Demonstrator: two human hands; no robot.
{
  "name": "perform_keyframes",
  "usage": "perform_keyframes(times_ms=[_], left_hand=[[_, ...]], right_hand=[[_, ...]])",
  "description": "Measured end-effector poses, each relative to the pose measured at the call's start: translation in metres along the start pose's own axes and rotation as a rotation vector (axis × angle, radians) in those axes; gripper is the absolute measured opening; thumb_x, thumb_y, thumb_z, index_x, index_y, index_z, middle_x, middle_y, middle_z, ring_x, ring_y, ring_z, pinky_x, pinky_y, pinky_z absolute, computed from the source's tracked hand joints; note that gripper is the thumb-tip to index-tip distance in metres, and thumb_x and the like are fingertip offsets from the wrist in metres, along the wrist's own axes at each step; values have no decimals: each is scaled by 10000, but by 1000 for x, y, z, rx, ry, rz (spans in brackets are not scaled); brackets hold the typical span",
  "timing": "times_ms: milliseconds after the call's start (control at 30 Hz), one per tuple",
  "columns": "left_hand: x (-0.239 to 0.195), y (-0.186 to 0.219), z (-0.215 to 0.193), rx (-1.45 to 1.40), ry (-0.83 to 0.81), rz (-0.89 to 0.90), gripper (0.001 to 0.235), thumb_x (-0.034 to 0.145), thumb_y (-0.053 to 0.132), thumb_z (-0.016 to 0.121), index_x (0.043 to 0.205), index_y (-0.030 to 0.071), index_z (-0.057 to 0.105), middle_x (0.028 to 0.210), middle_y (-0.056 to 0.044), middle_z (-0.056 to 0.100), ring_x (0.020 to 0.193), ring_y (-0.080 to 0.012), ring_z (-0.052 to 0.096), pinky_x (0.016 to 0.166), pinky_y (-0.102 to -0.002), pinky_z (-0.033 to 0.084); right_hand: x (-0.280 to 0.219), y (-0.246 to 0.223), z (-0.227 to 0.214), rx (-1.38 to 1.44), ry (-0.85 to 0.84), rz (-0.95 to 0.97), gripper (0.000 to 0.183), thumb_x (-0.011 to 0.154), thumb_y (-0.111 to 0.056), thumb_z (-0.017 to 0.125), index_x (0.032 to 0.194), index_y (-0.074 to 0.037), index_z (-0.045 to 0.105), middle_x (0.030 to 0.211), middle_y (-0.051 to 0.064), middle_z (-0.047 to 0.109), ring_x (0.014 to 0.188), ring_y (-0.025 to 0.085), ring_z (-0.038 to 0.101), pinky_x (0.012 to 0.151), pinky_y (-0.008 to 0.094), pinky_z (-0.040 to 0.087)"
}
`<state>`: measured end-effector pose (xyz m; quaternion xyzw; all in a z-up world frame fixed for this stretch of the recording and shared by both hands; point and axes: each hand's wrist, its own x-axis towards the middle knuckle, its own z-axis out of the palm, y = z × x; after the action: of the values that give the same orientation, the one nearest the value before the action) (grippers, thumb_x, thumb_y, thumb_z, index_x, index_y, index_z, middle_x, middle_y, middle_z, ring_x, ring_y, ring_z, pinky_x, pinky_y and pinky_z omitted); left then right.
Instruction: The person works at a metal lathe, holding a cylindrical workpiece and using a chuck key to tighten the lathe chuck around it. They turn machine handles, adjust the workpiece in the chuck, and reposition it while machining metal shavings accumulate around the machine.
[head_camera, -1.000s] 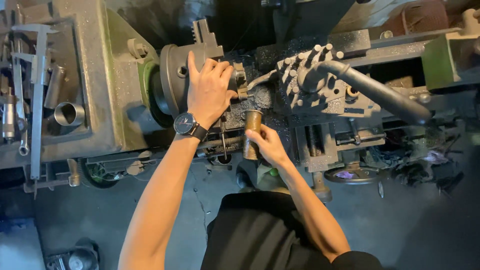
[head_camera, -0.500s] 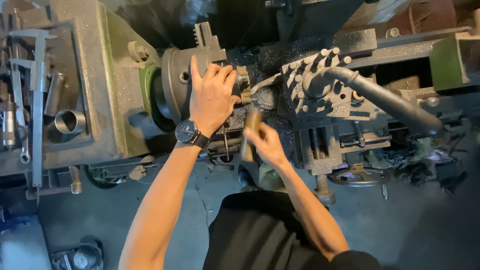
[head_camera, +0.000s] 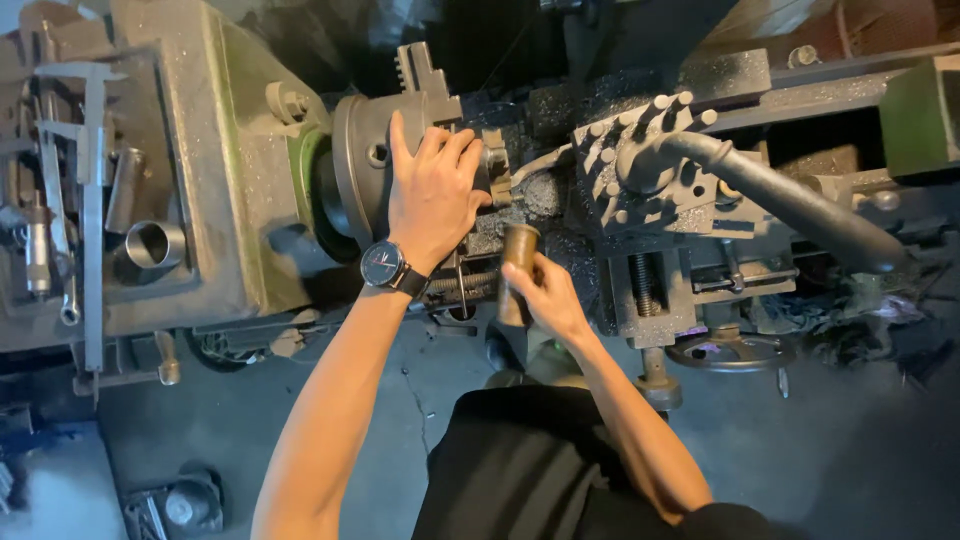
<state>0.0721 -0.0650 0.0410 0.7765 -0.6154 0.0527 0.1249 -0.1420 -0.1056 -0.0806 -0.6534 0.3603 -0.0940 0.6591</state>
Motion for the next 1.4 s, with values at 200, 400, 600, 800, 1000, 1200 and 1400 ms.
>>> perform_keyframes(times_ms=[200, 400, 600, 800, 1000, 1200, 1400], left_hand=[[-2, 3, 3, 3, -5, -12, 637, 684, 305, 875, 1227, 32, 684, 1283, -54, 674, 1184, -262, 570, 1187, -683, 167], [0, 3, -2, -22, 0, -15, 621, 685, 291, 872, 1217, 31, 685, 1278, -50, 676, 1181, -257, 572, 1191, -679, 170], [7, 1, -6, -96, 47, -59, 698, 680, 295, 880, 1289, 44, 648, 1391, -102, 585, 1275, -308, 534, 1196, -661, 195], [75, -66, 44, -523, 228, -526, 853, 822, 370, 838, 1433, -87, 458, 1452, -297, 450, 1348, -460, 449, 1137, -496, 358], [116, -135, 110, -545, -21, -675, 563, 790, 400, 841, 1152, -13, 720, 1140, -223, 729, 1076, -335, 711, 958, -391, 541], [85, -104, 107, -473, 221, -551, 172, 961, 181, 698, 1047, 35, 725, 1007, -174, 747, 972, -327, 723, 891, -407, 557], [-35, 32, -7, -452, 665, -336, 156, 947, 66, 705, 1096, 72, 656, 1100, -121, 684, 1047, -313, 667, 951, -430, 500]], right_hand=[[8, -9, 0, 16, -34, -7, 442, 938, -418, 672, 1068, 4, 678, 828, 61, 679, 723, 115, 611, 645, 285, 507], [-20, -12, -2, -4, -28, 62, 399, 938, -396, 647, 1044, -12, 680, 793, 48, 677, 697, 110, 616, 622, 284, 508], [-51, -3, -1, 170, -106, 97, 334, 958, -308, 668, 1084, 1, 663, 809, 13, 619, 719, 73, 551, 635, 269, 480], [-70, -21, -17, 489, -183, 109, 286, 952, -266, 654, 1109, -28, 635, 823, -23, 595, 718, 62, 549, 639, 250, 473], [-90, -26, -35, 457, -145, 76, 247, 962, -250, 673, 1056, -25, 632, 814, -45, 546, 712, 49, 493, 614, 244, 418], [-123, -5, -37, 446, -108, 124, 252, 949, -253, 678, 1057, -28, 640, 823, -42, 572, 724, 48, 514, 627, 240, 436], [-137, 8, -26, 500, -127, 145, 260, 955, -273, 663, 1024, -24, 630, 817, -2, 604, 713, 88, 561, 634, 264, 473]])
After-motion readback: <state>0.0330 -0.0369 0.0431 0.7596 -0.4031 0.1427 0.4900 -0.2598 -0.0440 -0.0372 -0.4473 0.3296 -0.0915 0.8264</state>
